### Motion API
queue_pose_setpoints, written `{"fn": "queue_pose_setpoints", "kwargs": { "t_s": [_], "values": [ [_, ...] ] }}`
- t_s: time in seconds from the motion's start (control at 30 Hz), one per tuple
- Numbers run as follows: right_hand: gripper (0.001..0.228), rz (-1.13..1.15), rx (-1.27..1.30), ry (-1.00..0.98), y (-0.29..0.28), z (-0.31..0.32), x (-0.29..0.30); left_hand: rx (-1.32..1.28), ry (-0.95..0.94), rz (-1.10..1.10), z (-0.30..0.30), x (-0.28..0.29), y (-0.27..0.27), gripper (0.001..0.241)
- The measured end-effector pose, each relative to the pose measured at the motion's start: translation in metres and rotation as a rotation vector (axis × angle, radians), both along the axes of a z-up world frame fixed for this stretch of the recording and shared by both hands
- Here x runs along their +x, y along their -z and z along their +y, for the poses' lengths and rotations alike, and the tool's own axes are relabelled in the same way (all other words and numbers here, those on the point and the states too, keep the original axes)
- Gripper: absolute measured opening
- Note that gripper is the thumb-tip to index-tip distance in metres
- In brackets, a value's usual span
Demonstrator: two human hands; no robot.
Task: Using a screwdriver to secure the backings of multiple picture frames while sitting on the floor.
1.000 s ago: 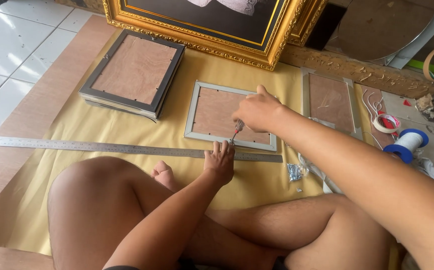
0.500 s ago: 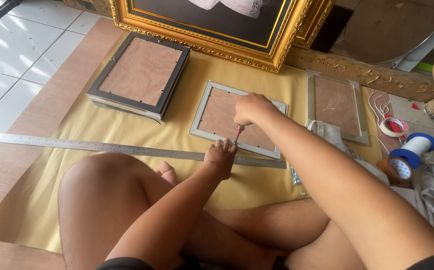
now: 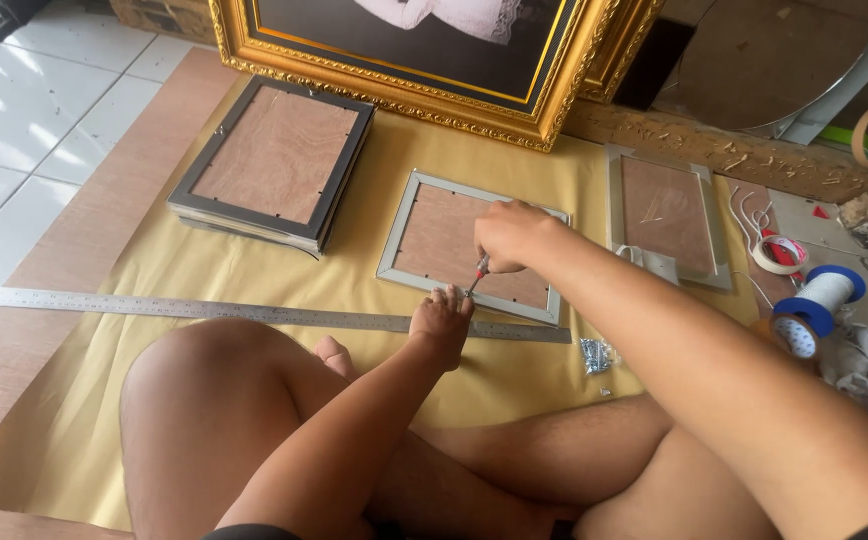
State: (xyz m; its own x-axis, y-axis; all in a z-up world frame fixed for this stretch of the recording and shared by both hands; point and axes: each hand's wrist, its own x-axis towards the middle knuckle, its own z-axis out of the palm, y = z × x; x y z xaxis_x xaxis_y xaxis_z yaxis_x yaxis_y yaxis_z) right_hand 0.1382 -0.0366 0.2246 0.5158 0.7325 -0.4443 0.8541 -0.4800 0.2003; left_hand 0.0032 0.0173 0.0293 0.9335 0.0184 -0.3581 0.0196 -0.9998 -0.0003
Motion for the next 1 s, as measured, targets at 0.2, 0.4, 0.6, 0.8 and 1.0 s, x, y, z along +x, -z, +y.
{"fn": "queue_pose_setpoints", "kwargs": {
  "t_s": [0.2, 0.4, 0.6, 0.8, 1.0],
  "values": [
    [0.048, -0.01, -0.006, 0.295, 0.064, 0.006, 0.046, 0.014, 0.002, -0.022, 0.008, 0.001, 0.004, 0.113],
    [0.06, 0.512, 0.4, 0.946, 0.043, -0.108, 0.035, -0.274, -0.102, -0.226, 0.036, -0.021, -0.005, 0.082],
    [0.078, 0.686, 1.005, 1.378, 0.114, -0.158, -0.002, -0.217, -0.428, -0.164, 0.056, -0.011, -0.038, 0.086],
    [0.08, 0.288, 0.93, 1.186, 0.163, -0.163, 0.022, 0.009, -0.336, -0.166, 0.029, 0.008, -0.027, 0.098],
    [0.07, 0.256, 1.226, 1.187, 0.143, -0.142, 0.037, -0.046, -0.273, -0.311, 0.04, 0.035, -0.003, 0.072]
  ]
}}
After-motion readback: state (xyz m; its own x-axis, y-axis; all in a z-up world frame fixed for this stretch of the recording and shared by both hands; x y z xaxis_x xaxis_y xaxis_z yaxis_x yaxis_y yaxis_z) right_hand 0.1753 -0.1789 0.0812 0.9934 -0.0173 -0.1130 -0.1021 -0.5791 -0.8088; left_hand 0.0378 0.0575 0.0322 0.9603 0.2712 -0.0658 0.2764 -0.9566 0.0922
